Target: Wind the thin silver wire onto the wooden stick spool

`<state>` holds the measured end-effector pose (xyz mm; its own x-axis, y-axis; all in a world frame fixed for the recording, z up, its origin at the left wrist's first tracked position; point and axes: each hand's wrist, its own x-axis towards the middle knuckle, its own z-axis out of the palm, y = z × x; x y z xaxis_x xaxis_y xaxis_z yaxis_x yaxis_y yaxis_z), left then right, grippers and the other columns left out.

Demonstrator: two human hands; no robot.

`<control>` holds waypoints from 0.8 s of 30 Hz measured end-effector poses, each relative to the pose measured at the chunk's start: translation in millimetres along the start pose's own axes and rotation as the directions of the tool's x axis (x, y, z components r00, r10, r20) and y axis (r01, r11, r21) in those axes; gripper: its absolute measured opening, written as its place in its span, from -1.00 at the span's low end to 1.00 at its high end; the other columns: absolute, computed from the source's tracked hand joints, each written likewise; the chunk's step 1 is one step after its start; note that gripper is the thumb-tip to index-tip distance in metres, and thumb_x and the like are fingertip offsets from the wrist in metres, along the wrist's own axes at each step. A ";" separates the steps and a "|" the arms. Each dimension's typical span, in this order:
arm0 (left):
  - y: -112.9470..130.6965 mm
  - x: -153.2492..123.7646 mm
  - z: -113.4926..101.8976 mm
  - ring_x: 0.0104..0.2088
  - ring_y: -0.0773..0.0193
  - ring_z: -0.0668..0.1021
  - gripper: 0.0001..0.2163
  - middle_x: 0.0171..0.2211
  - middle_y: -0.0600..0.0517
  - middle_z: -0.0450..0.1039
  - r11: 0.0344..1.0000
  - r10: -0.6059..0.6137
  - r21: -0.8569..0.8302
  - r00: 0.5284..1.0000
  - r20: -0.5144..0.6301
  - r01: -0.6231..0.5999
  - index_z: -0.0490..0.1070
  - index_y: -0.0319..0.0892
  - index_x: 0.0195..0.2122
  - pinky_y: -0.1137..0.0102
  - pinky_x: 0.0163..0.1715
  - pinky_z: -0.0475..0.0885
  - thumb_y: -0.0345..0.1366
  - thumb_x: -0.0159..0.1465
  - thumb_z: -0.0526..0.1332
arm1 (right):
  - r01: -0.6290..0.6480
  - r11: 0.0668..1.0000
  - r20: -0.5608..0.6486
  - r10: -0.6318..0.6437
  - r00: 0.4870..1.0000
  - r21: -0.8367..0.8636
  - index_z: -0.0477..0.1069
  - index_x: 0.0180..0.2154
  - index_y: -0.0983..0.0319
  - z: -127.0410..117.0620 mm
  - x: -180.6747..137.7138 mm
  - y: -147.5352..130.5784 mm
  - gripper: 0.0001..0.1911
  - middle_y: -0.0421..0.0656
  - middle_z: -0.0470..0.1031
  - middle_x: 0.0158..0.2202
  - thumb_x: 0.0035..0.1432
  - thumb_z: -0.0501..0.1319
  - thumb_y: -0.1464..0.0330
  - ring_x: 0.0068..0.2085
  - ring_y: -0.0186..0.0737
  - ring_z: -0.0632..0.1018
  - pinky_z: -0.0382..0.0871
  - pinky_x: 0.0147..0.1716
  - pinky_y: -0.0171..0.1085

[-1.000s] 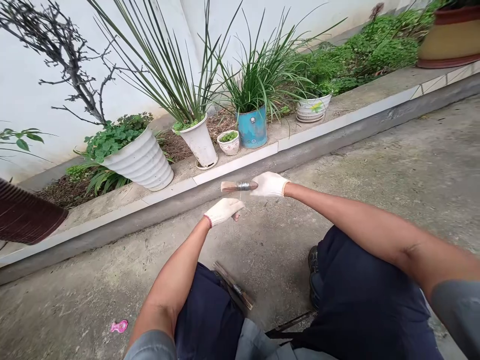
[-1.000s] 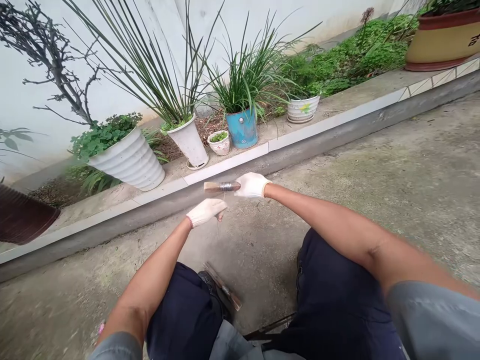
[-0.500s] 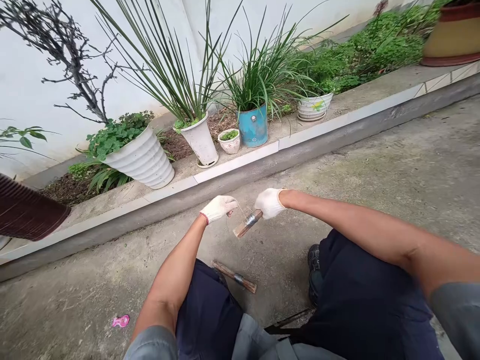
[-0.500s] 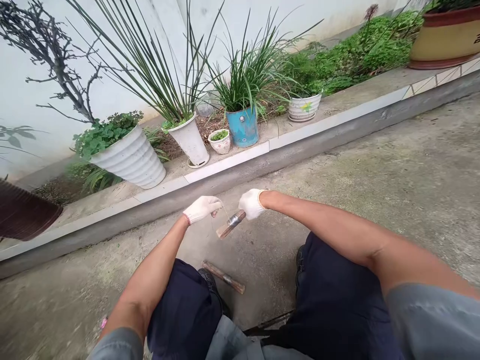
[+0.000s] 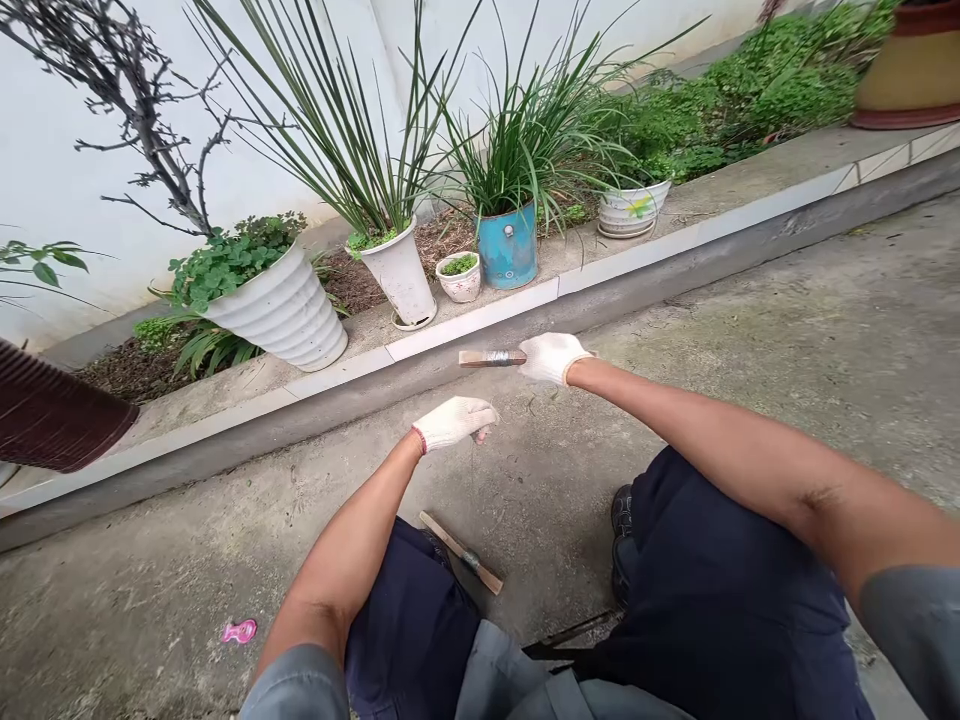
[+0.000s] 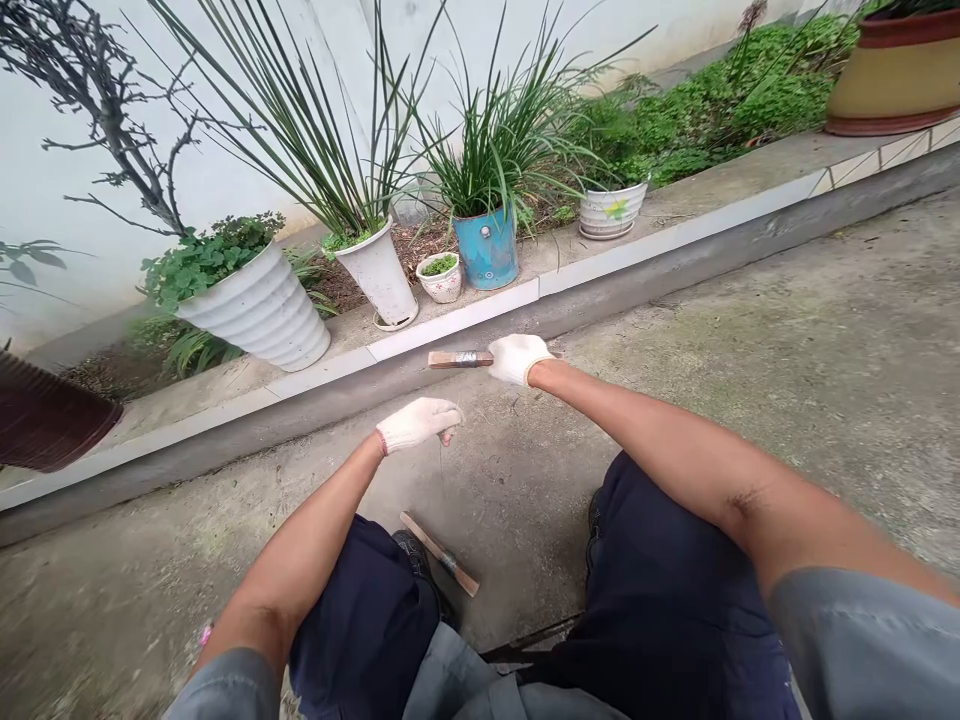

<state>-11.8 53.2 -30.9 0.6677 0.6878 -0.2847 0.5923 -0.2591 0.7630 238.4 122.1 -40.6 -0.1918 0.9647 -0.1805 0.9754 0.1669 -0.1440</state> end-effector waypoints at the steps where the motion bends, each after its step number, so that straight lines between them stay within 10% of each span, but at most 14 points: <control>1: -0.2 -0.3 0.5 -0.41 0.27 0.56 -0.69 -0.49 0.06 0.53 1.000 -0.022 0.013 1.000 0.011 0.022 0.45 -0.16 -0.39 0.41 -0.27 0.40 -0.08 0.38 0.12 | -0.007 0.998 0.017 0.008 1.000 -0.058 0.61 0.01 0.25 2.2 1.1 1.7 -0.61 0.16 0.64 -0.07 0.22 0.23 0.24 -0.07 0.09 0.64 0.41 -0.10 -0.15; 7: -3.6 -7.9 -9.7 -0.46 0.28 0.54 -0.71 -0.51 0.08 0.51 0.998 -0.037 0.058 0.999 -0.040 0.040 0.46 -0.16 -0.37 0.41 -0.31 0.38 -0.10 0.37 0.12 | 0.174 0.959 0.225 -0.123 0.967 -0.224 0.66 -0.16 0.33 23.4 -12.6 -12.5 -0.69 0.20 0.65 -0.18 -0.02 0.34 0.46 -0.15 0.16 0.66 0.45 -0.12 -0.04; 12: -8.3 -11.9 -16.1 -0.47 0.29 0.52 -0.68 -0.53 0.09 0.48 0.989 -0.079 0.120 0.993 -0.093 0.090 0.41 -0.16 -0.44 0.41 -0.33 0.36 -0.09 0.37 0.12 | 0.541 0.830 0.471 -0.427 0.772 -0.134 0.61 -0.33 0.26 32.2 -40.5 -34.0 -0.78 0.01 0.62 -0.38 -0.09 0.34 0.32 -0.30 0.00 0.63 0.42 -0.25 -0.15; 15: -15.0 -12.4 -16.7 -0.45 0.28 0.53 -0.67 -0.51 0.09 0.48 0.993 -0.072 0.088 0.992 -0.105 0.081 0.42 -0.16 -0.43 0.42 -0.30 0.37 -0.07 0.39 0.11 | 0.511 0.854 0.532 -0.480 0.698 0.100 0.57 -0.31 0.22 20.7 -53.0 -34.0 -0.73 -0.13 0.55 -0.49 0.01 0.29 0.18 -0.43 -0.12 0.61 0.39 -0.36 -0.24; 24: -11.2 -5.6 -7.0 -0.44 0.27 0.54 -0.63 -0.50 0.06 0.51 0.998 -0.037 0.053 0.998 -0.057 0.040 0.48 -0.17 -0.35 0.41 -0.28 0.39 -0.01 0.42 0.09 | 0.161 0.918 0.229 -0.255 0.939 0.362 0.51 -0.19 0.23 -7.8 -39.1 -8.5 -0.57 -0.17 0.53 -0.50 0.15 0.25 0.01 -0.49 -0.21 0.61 0.34 -0.46 -0.39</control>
<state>-25.3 57.0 -33.8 0.6189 0.7341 -0.2794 0.6415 -0.2671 0.7191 238.4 84.5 -24.7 -0.4539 0.8168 -0.3561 0.8253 0.2347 -0.5137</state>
